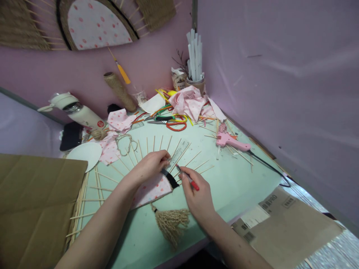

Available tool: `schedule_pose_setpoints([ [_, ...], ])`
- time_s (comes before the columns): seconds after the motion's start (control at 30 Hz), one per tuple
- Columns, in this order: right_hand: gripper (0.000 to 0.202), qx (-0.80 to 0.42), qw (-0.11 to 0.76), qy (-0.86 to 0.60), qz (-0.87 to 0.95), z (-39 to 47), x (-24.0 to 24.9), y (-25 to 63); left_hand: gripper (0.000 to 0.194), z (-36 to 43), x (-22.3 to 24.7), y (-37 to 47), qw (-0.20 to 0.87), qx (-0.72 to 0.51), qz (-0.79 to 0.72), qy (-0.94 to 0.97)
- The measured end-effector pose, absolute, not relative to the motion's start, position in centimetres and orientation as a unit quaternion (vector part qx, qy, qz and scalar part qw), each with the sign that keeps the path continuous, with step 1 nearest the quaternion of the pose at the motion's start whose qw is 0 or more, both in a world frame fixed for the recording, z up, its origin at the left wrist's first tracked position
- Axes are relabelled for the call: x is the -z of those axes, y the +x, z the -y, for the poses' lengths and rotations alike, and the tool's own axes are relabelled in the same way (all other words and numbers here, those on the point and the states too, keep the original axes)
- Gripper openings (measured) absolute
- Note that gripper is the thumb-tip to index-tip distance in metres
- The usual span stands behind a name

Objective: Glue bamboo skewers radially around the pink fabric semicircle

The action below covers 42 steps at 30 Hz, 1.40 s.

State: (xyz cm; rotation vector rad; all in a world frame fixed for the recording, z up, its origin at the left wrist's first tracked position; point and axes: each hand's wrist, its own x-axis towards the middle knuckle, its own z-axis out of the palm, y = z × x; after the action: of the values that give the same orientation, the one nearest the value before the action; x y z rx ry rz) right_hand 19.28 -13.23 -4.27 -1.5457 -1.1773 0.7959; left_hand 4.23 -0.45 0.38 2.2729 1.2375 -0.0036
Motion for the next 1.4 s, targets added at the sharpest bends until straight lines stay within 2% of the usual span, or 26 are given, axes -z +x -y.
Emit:
schedule_pose_setpoints([
  [0.87, 0.029, -0.337, 0.510, -0.644, 0.459, 13.4, 4.1, 19.4, 0.015, 0.4, -0.1, 4.1, 0.287, -0.010, -0.460, 0.840],
  [1.4, 0.033, -0.401, 0.521, -0.605, 0.449, 11.4, 3.3, 19.8, 0.016, 0.2, -1.7, 3.4, 0.294, -0.105, -0.506, 0.804],
])
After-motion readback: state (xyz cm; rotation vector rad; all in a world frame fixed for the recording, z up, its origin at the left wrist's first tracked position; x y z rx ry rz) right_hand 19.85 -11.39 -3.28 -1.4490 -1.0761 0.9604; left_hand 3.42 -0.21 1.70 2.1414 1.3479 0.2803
